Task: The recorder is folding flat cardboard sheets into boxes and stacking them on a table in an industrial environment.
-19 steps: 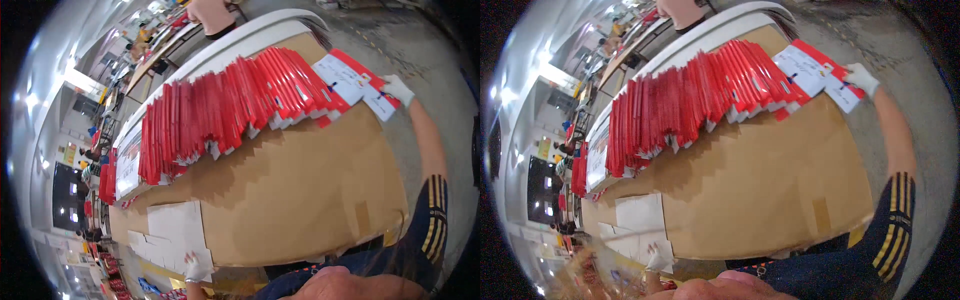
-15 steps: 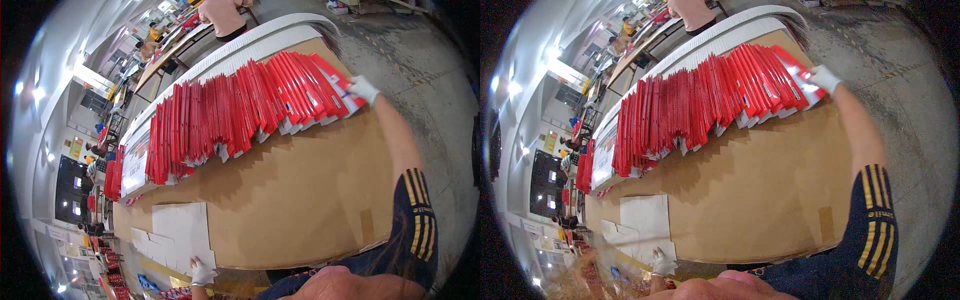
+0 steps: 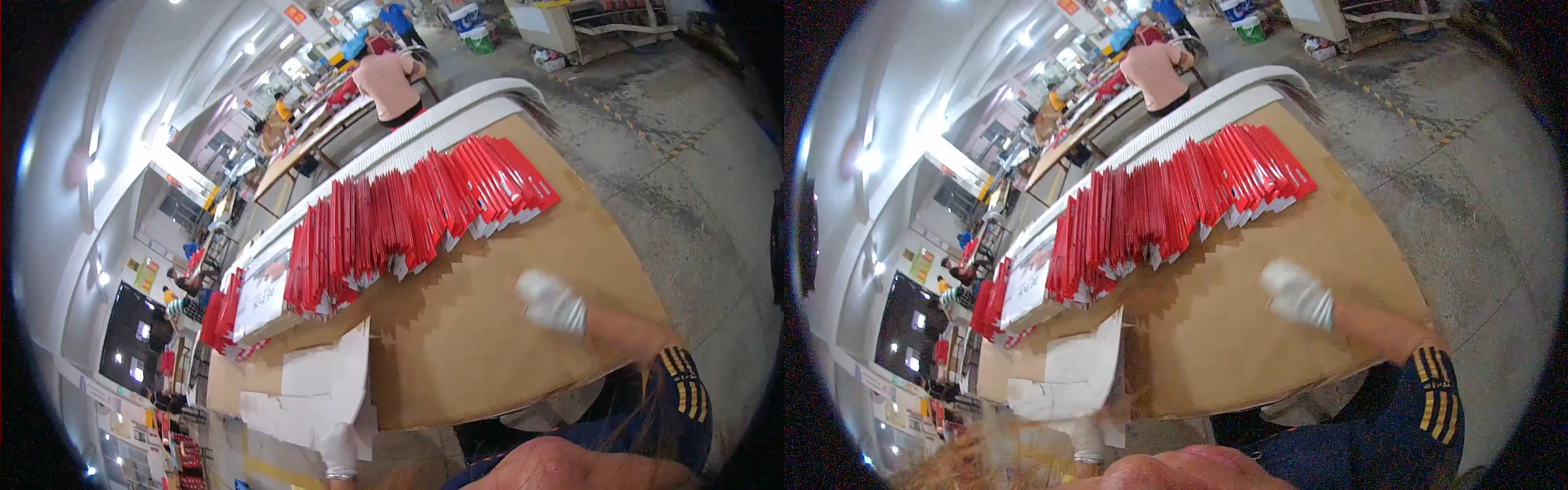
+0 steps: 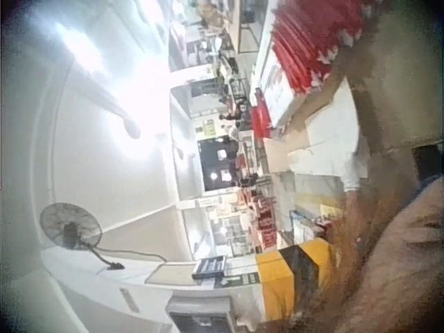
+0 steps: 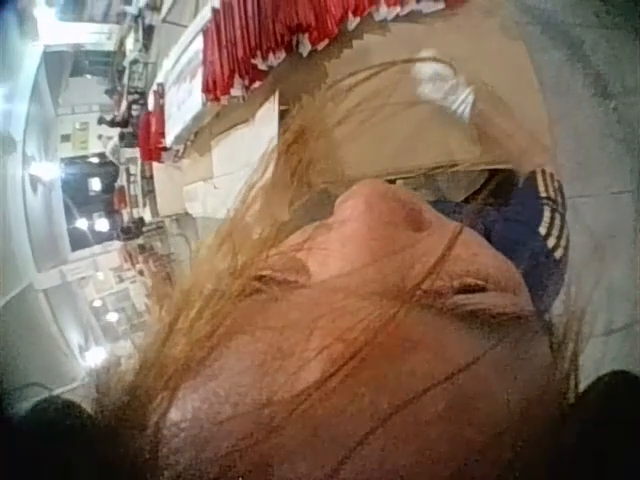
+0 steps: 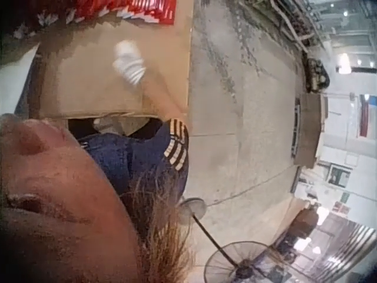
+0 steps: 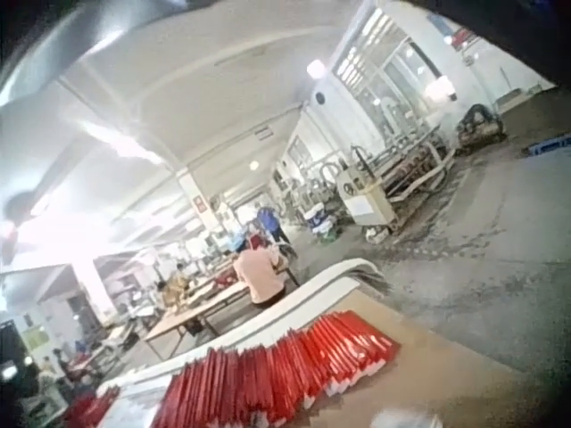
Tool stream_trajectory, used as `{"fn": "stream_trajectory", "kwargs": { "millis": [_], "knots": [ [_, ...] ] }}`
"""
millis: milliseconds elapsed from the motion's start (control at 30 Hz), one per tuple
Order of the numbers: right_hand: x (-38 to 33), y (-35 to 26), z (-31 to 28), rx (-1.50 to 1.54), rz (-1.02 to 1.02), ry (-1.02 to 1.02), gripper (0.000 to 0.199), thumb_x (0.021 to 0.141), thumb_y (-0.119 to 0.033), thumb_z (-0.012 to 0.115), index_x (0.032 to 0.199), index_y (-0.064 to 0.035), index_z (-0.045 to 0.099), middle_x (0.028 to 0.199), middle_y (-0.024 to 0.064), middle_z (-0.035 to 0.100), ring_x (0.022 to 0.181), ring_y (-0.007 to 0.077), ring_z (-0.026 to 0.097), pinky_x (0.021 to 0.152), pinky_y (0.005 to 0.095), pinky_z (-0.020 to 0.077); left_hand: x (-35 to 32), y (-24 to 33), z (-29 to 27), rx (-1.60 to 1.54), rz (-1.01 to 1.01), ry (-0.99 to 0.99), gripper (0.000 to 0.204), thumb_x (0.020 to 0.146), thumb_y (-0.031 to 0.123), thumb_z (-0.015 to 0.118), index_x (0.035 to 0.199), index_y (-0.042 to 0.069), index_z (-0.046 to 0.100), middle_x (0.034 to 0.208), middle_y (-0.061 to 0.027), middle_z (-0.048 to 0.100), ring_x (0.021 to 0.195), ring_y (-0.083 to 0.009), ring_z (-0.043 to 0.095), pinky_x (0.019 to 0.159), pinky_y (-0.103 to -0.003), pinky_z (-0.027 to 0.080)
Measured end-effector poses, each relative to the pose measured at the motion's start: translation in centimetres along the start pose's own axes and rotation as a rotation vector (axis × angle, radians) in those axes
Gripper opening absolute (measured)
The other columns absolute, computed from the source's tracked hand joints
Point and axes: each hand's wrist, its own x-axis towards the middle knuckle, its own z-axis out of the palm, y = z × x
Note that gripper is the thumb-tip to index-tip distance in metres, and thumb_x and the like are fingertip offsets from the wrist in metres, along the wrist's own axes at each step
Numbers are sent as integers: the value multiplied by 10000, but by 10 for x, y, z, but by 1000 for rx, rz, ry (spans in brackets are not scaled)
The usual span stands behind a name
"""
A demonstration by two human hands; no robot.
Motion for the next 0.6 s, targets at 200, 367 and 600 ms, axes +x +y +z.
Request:
{"fn": "stream_trajectory", "kwargs": {
  "millis": [200, 367, 600],
  "knots": [
    [-49, -174, 20, 233, -567, 94, 397, 802, -196, 506, 1181, -90, 563, 1116, 66, 585, 1074, 195, 554, 934, 390, 423, -53, 183, 15, -430, 457, -130, 274, 812, 189, 578, 1046, 50, 609, 976, -181, 609, 901, -353, 602, 777, -424, 491],
    [-117, -139, 14, 322, -271, -29, 184, 775, -195, 523, 906, -100, 612, 841, 44, 577, 829, 229, 576, 772, 371, 445, -37, 203, 17, -447, 692, -97, 330, 826, 206, 570, 1136, 92, 580, 1115, -158, 576, 1025, -334, 565, 853, -433, 457],
    [-189, -57, -67, 388, 115, 139, 155, 767, -54, 515, 886, -78, 612, 861, 100, 581, 858, 296, 577, 769, 385, 460, -4, 207, 29, -149, 713, 182, 396, 863, 221, 545, 1258, 215, 525, 1357, -71, 487, 1243, -285, 464, 988, -473, 361]
  ]
}}
